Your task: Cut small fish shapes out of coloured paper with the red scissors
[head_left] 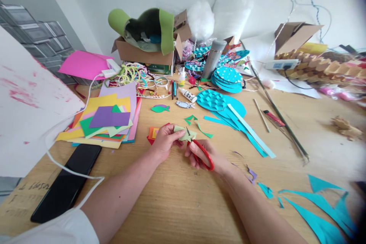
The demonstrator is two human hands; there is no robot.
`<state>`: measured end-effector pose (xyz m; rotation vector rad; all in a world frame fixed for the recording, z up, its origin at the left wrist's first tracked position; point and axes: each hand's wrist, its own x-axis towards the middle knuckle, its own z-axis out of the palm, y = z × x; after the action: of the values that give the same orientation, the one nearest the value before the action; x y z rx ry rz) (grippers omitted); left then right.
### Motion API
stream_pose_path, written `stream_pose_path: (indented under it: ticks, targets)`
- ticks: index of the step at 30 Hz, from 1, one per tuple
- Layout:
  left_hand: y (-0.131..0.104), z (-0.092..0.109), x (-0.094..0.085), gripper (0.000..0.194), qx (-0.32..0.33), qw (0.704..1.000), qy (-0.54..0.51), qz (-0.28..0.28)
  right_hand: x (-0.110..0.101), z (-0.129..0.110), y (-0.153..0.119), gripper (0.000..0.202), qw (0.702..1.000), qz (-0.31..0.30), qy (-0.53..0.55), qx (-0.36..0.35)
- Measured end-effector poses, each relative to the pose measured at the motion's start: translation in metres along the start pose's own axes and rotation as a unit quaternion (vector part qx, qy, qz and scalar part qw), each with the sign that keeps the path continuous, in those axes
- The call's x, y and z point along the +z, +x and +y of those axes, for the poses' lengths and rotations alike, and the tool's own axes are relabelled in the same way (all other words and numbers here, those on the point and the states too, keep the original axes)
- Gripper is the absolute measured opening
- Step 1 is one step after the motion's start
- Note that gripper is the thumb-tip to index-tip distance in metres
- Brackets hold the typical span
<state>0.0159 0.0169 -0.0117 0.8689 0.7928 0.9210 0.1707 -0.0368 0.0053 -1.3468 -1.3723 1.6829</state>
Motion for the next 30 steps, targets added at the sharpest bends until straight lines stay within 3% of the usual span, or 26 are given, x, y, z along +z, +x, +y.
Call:
stream_pose_path:
  ticks: [10, 30]
  targets:
    - [0.0003, -0.0007, 0.0008, 0.026, -0.018, 1.000, -0.015, 0.002, 0.0002, -0.0002, 0.0009, 0.060, 0.999, -0.010, 0.040, -0.026]
    - [-0.0002, -0.0027, 0.0009, 0.026, 0.002, 1.000, 0.019, -0.017, 0.0024, -0.0036, 0.0007, 0.062, 1.000, 0.010, 0.022, -0.005]
